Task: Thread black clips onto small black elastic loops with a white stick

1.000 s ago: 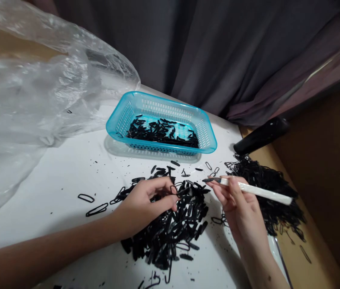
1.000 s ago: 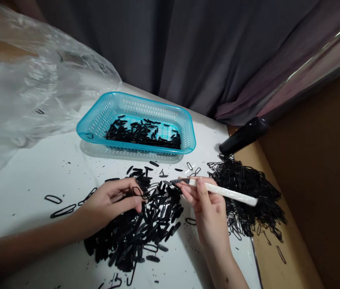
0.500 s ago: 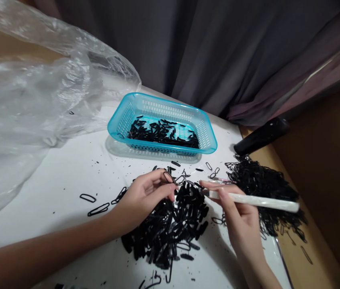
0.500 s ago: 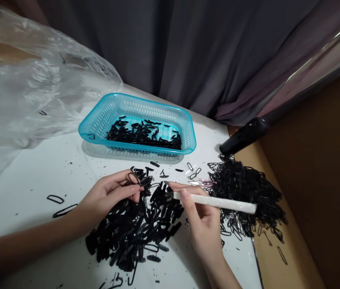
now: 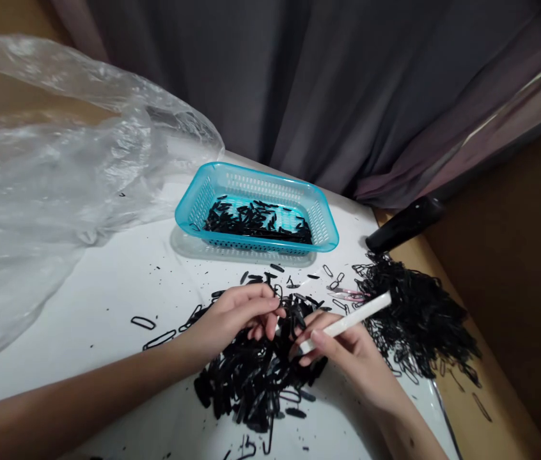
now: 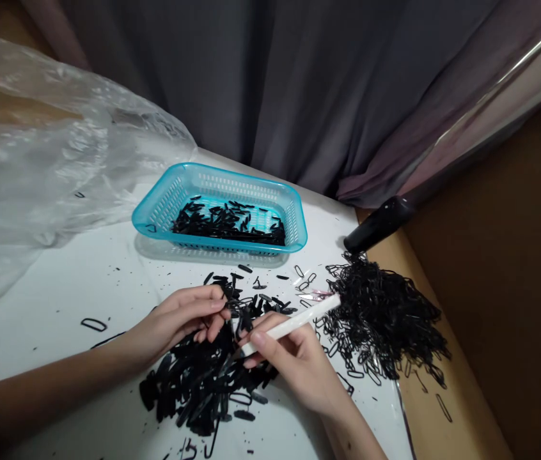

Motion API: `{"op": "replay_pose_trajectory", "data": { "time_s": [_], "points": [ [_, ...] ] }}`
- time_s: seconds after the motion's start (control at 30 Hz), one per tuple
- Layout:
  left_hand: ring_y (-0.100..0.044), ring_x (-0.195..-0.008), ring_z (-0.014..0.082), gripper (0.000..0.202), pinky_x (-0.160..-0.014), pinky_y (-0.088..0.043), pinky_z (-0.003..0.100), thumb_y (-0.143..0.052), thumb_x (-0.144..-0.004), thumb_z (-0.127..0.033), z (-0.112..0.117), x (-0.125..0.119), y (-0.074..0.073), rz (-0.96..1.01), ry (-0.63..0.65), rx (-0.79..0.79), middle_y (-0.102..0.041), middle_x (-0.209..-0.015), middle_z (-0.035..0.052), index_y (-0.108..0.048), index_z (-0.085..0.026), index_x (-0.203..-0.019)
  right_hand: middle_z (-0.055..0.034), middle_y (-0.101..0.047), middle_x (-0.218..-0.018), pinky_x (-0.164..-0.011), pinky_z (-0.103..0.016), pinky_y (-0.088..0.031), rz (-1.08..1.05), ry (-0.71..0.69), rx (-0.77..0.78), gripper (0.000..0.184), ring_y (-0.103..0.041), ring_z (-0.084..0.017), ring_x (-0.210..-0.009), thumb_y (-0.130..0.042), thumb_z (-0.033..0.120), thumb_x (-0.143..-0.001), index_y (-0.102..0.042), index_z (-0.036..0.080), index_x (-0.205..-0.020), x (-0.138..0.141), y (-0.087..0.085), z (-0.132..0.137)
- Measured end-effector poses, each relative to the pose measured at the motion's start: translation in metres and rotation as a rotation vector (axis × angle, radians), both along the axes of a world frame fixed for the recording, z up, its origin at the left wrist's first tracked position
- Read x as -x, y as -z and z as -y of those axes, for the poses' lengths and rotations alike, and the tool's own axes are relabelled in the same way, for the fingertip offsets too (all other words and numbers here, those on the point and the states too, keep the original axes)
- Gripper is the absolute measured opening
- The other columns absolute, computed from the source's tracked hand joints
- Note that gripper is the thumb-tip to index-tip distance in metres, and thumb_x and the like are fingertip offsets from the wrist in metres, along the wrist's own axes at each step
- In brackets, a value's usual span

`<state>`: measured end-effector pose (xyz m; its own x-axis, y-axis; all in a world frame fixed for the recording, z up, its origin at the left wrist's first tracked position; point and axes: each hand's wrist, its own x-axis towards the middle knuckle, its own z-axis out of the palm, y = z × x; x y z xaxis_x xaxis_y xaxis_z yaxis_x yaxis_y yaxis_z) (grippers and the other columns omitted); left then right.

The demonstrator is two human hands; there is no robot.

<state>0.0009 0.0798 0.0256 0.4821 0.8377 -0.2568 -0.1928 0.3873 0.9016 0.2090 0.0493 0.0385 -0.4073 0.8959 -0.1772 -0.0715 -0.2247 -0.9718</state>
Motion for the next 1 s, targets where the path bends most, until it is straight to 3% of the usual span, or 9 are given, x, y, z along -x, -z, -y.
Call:
{"op": "replay_pose_trajectory", "data": {
  "time_s": [0.13, 0.27, 0.47, 0.57, 0.63, 0.9, 1.0],
  "points": [
    [-0.042, -0.053, 0.0100, 0.026, -0.053, -0.028, 0.023, -0.055, -0.090, -0.037, -0.0013, 0.0021, 0.0010, -0.060, -0.022, -0.060, -0.051, -0.052, -0.0051, -0.062, -0.017, -0.076, -0.0024, -0.070, -0.093, -0.065, -0.022, -0.058, 0.043, 0.037, -0.095, 0.016, -0.065, -0.012, -0.074, -0.065, 0.034, -0.092, -0.076, 0.024, -0.087, -0.0085, -0.0045, -0.0041],
    [-0.038, -0.054, 0.0111, 0.028, -0.056, -0.029, 0.024, -0.053, -0.091, -0.042, -0.0002, 0.0036, 0.0030, -0.092, 0.013, -0.125, -0.044, -0.050, -0.0067, -0.058, -0.018, -0.077, -0.0040, -0.070, -0.093, -0.072, -0.027, -0.054, 0.196, 0.044, -0.208, 0.017, -0.064, -0.016, -0.085, -0.063, 0.034, -0.093, -0.076, 0.023, -0.088, -0.0091, -0.0059, -0.0018],
    [-0.035, -0.052, 0.0102, 0.036, -0.050, -0.024, 0.023, -0.061, -0.087, -0.047, 0.0060, 0.0006, -0.0001, -0.217, 0.110, -0.183, -0.043, -0.062, -0.0091, -0.054, -0.021, -0.111, -0.0034, -0.066, -0.087, -0.081, -0.032, -0.050, 0.306, -0.068, -0.384, 0.017, -0.063, -0.018, -0.086, -0.060, 0.028, -0.094, -0.072, 0.022, -0.083, -0.0038, -0.0084, 0.0040],
    [-0.036, -0.054, 0.0100, 0.027, -0.051, -0.026, 0.023, -0.061, -0.087, -0.045, 0.0065, -0.0018, -0.0008, -0.303, 0.128, -0.280, -0.041, -0.060, -0.0078, -0.062, -0.018, -0.087, -0.0031, -0.065, -0.085, -0.079, -0.034, -0.050, 0.316, -0.088, -0.411, 0.017, -0.063, -0.018, -0.085, -0.059, 0.026, -0.095, -0.070, 0.023, -0.082, -0.0037, -0.0093, 0.0043],
    [-0.037, -0.056, 0.0100, 0.031, -0.052, -0.027, 0.023, -0.061, -0.088, -0.045, 0.0061, -0.0027, 0.0000, -0.331, 0.116, -0.322, -0.040, -0.059, -0.0072, -0.061, -0.017, -0.073, -0.0034, -0.064, -0.085, -0.077, -0.034, -0.050, 0.321, -0.084, -0.419, 0.019, -0.062, -0.019, -0.084, -0.057, 0.027, -0.096, -0.070, 0.022, -0.083, -0.0050, -0.0095, 0.0032],
    [-0.040, -0.046, 0.0086, 0.027, -0.046, -0.032, 0.020, -0.065, -0.084, -0.043, 0.0077, -0.0005, -0.0035, -0.334, 0.218, -0.149, -0.042, -0.054, -0.0097, -0.065, -0.017, -0.090, -0.0030, -0.064, -0.082, -0.065, -0.028, -0.047, 0.281, 0.057, -0.395, 0.023, -0.059, -0.016, -0.074, -0.059, 0.029, -0.095, -0.069, 0.021, -0.076, -0.0081, -0.0088, -0.0010],
    [-0.042, -0.048, 0.0085, 0.024, -0.048, -0.031, 0.020, -0.066, -0.084, -0.040, 0.0073, 0.0003, -0.0048, -0.341, 0.261, -0.168, -0.043, -0.054, -0.0098, -0.064, -0.017, -0.091, -0.0038, -0.064, -0.083, -0.062, -0.028, -0.047, 0.270, 0.106, -0.355, 0.021, -0.059, -0.016, -0.071, -0.060, 0.030, -0.094, -0.072, 0.021, -0.080, -0.0086, -0.0089, -0.0005]
  ]
}}
